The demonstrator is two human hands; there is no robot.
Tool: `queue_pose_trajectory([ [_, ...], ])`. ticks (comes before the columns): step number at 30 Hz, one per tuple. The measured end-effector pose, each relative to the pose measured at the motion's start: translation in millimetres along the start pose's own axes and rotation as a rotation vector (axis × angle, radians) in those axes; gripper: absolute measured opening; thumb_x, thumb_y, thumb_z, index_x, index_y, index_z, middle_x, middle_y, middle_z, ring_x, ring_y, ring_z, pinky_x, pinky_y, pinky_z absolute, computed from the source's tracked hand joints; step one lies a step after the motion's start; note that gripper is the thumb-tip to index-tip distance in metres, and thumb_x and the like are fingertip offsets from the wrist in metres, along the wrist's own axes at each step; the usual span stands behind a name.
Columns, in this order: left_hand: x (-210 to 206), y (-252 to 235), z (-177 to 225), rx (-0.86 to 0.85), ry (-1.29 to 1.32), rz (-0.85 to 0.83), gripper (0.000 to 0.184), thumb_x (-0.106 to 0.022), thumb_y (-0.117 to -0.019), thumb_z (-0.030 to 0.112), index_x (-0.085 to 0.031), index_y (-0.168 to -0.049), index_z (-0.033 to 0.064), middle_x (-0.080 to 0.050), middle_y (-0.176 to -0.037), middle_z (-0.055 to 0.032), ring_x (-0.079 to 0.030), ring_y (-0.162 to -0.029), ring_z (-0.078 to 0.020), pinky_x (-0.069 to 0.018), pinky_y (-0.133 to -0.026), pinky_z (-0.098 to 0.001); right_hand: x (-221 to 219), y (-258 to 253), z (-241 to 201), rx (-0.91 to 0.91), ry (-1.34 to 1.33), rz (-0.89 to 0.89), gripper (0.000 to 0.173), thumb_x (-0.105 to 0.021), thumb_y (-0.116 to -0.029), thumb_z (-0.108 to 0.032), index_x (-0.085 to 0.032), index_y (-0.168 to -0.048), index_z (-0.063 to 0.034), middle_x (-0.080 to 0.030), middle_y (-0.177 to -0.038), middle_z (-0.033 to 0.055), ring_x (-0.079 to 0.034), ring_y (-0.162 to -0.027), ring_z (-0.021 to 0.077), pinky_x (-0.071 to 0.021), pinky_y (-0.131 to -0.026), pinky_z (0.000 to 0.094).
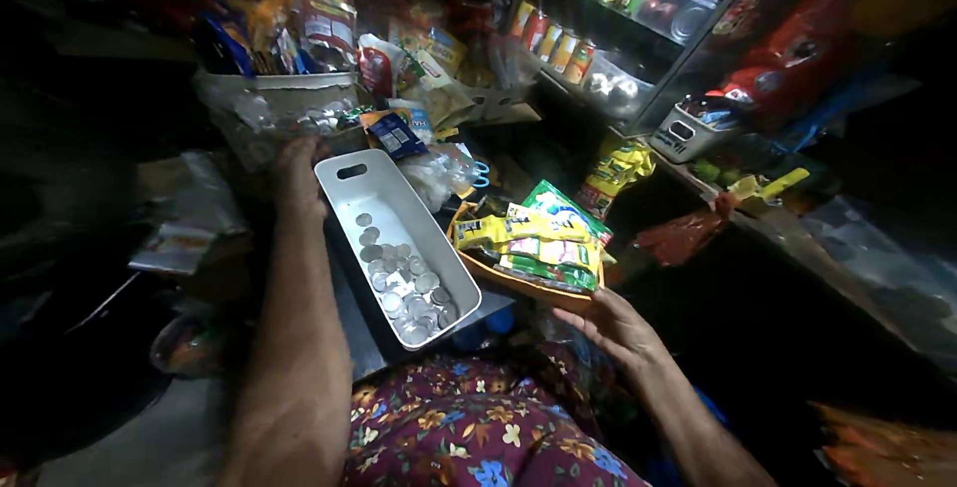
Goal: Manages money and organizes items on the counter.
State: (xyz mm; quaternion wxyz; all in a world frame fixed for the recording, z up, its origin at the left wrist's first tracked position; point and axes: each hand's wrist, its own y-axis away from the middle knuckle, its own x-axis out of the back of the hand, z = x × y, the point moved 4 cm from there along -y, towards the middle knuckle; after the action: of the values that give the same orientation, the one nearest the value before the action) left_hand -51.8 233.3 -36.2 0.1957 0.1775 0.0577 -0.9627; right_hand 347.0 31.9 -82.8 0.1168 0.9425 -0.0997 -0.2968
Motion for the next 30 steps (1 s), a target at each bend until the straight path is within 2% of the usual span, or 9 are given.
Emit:
queue_pose_trajectory([
  [3, 1, -2, -1, 0.002, -0.013, 0.009, 0.025, -0.050, -0.1063, 0.020, -0.056, -0.126, 0.0069, -0.062, -0.104, -0.0007, -0.062, -0.085, -0.0057, -0.0539, -0.076, -0.0238, -19, -15, -4, -0.032, 0.208, 0.009, 0.031, -0.033, -0.1070, -0.009, -0.043, -0.135, -0.0007, -0.067, -0.113, 0.0171, -0.073, -0.095, 0.0255, -0.0642, -0.078, 0.0375],
  [7, -1, 2, 4, 0.009, -0.037, 0.012, 0.027, -0.049, -0.1064, 0.020, -0.055, -0.128, 0.0053, -0.061, -0.106, -0.0024, -0.062, -0.087, -0.0073, -0.0535, -0.078, -0.0255, -7, -13, -7, 0.102, 0.549, -0.002, 0.051, -0.039, -0.1059, -0.027, -0.033, -0.151, -0.0031, -0.066, -0.122, 0.0135, -0.072, -0.095, 0.0210, -0.0628, -0.074, 0.0357],
  [10, -2, 6, 6, 0.012, -0.069, 0.002, 0.030, -0.049, -0.1070, 0.022, -0.054, -0.131, 0.0044, -0.061, -0.110, -0.0039, -0.062, -0.091, -0.0083, -0.0535, -0.080, -0.0265, 4, 8, -1, 0.503, 0.860, 0.092, 0.083, -0.055, -0.0974, -0.039, -0.020, -0.160, 0.0025, -0.044, -0.153, 0.0210, -0.058, -0.125, 0.0153, -0.0543, -0.096, 0.0297],
  [13, -5, 7, 6, 0.015, -0.021, -0.016, 0.027, -0.048, -0.1071, 0.022, -0.055, -0.128, 0.0067, -0.062, -0.104, -0.0007, -0.063, -0.085, -0.0061, -0.0544, -0.075, -0.0238, -4, 15, 15, 0.821, 1.018, 0.067, 0.110, -0.070, -0.0872, -0.051, -0.013, -0.158, 0.0106, -0.028, -0.160, 0.0324, -0.038, -0.147, 0.0233, -0.0373, -0.117, 0.0305],
  [22, -6, 13, 13, 0.005, -0.100, -0.067, 0.027, -0.047, -0.1072, 0.021, -0.053, -0.130, 0.0078, -0.062, -0.107, 0.0034, -0.062, -0.086, 0.0003, -0.0515, -0.074, -0.0173, -34, -62, -13, 0.828, 1.232, -0.079, 0.075, -0.064, -0.0980, -0.020, -0.028, -0.156, 0.0097, -0.036, -0.158, 0.0305, -0.042, -0.145, 0.0355, -0.0369, -0.118, 0.0437],
  [27, -28, 23, 37, 0.070, -0.141, 0.012, 0.009, -0.043, -0.1073, 0.008, -0.052, -0.107, 0.0097, -0.058, -0.081, 0.0063, -0.055, -0.064, 0.0058, -0.0484, -0.061, -0.0091, -58, -90, -23, 0.712, 1.265, -0.119, 0.081, -0.073, -0.0939, -0.022, -0.030, -0.158, 0.0013, -0.037, -0.158, 0.0268, -0.046, -0.142, 0.0353, -0.0408, -0.116, 0.0477],
  [28, -22, 16, 35, 0.005, -0.160, -0.055, 0.016, -0.042, -0.1072, 0.005, -0.052, -0.119, 0.0012, -0.060, -0.091, -0.0004, -0.057, -0.071, 0.0024, -0.0496, -0.069, -0.0121, -61, -91, -23, 0.681, 1.265, -0.115, 0.086, -0.077, -0.0907, -0.025, -0.031, -0.159, -0.0010, -0.038, -0.157, 0.0269, -0.049, -0.139, 0.0362, -0.0435, -0.113, 0.0495],
  [29, -10, 0, 26, -0.102, -0.179, -0.252, 0.028, -0.039, -0.1074, 0.003, -0.043, -0.132, -0.0105, -0.056, -0.105, -0.0106, -0.053, -0.082, -0.0028, -0.0460, -0.077, -0.0164, -64, -92, -22, 0.657, 1.265, -0.108, 0.090, -0.080, -0.0886, -0.027, -0.030, -0.160, -0.0035, -0.038, -0.157, 0.0271, -0.051, -0.136, 0.0371, -0.0457, -0.111, 0.0506],
  [30, 6, -26, 11, -0.272, -0.265, -0.529, 0.034, -0.035, -0.1085, 0.005, -0.033, -0.136, -0.0164, -0.051, -0.112, -0.0110, -0.051, -0.090, 0.0005, -0.0451, -0.081, -0.0139, -68, -92, -22, 0.645, 1.262, -0.099, 0.091, -0.080, -0.0882, -0.028, -0.030, -0.160, -0.0049, -0.038, -0.157, 0.0271, -0.052, -0.135, 0.0378, -0.0466, -0.110, 0.0511],
])
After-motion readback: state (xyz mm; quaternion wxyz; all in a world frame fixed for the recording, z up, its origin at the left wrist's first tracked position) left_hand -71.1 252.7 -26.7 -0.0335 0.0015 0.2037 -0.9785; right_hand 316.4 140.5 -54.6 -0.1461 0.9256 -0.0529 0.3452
